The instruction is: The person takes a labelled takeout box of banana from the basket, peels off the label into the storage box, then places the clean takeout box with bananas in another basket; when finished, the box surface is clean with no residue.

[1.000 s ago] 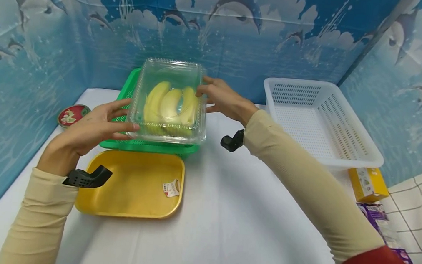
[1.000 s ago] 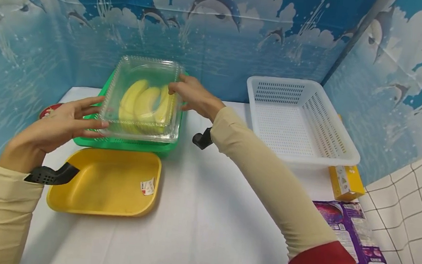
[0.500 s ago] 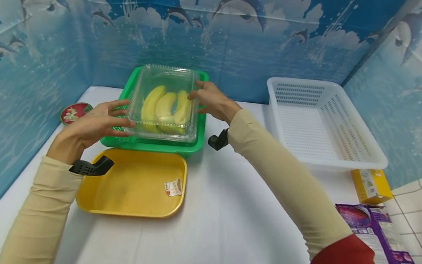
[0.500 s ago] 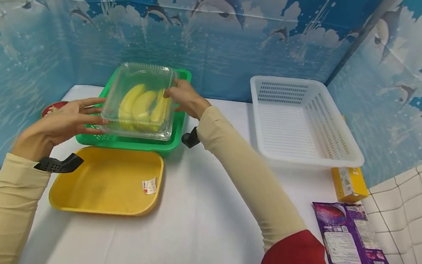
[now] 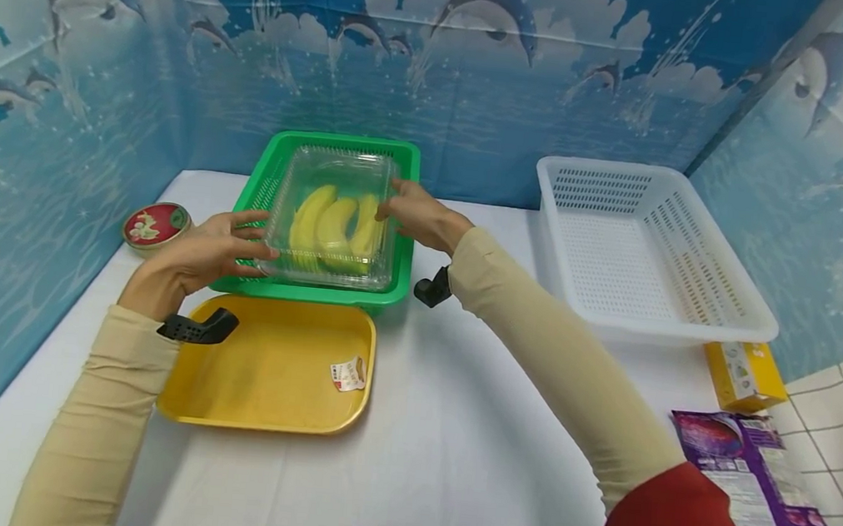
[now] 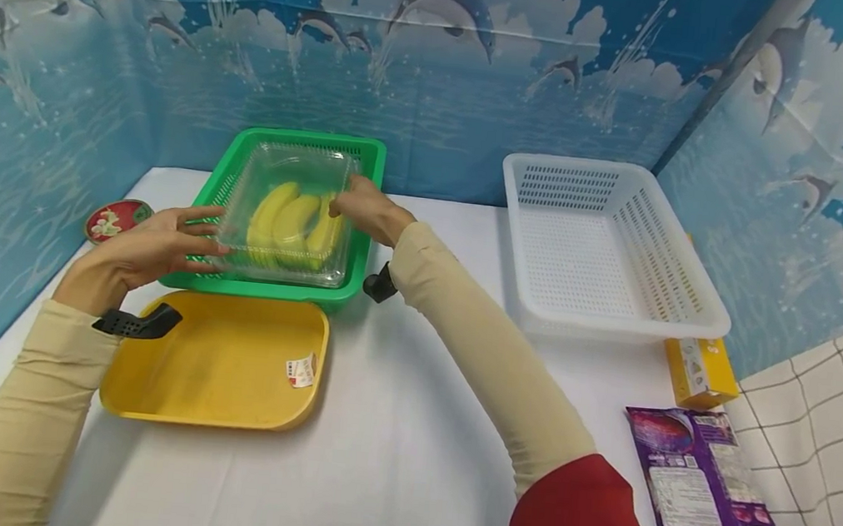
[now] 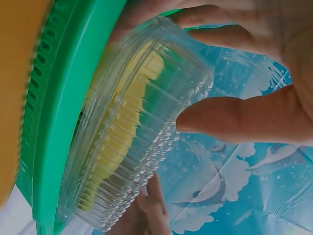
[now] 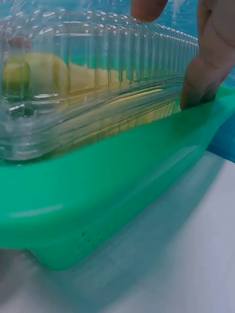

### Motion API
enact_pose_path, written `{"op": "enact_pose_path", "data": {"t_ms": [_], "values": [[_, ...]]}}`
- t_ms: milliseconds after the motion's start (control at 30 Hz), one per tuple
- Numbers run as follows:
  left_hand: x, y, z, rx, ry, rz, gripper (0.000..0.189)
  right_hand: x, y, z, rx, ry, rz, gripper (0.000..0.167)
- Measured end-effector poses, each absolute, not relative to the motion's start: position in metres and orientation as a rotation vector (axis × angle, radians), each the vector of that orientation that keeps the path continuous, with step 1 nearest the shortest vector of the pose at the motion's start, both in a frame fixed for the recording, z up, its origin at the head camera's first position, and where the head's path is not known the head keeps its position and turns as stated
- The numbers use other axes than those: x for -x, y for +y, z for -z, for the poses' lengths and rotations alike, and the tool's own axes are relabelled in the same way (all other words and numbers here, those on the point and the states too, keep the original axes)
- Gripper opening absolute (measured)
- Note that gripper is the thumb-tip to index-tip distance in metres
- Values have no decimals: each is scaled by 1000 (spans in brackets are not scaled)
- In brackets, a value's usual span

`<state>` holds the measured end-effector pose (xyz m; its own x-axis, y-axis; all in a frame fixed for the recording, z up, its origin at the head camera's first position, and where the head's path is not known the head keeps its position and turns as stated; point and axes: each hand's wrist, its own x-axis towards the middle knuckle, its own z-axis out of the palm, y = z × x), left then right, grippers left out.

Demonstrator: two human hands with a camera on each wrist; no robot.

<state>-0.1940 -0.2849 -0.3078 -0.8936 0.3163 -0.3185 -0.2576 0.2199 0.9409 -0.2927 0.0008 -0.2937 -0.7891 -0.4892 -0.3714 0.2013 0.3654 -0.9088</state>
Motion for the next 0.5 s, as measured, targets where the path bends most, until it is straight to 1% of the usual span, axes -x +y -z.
{"op": "enact_pose_path", "data": {"t_ms": [167, 400, 500], "values": [[200, -285, 314, -45, 2072, -1679, 86, 291, 1, 295, 254, 2006, 1448, 79], [207, -284, 319, -67, 2355, -1307, 89, 286, -3, 293, 285, 2006, 1466, 76], [206, -282, 318, -52, 2404, -1241, 90, 285, -1, 292, 273, 2016, 1473, 75]]}}
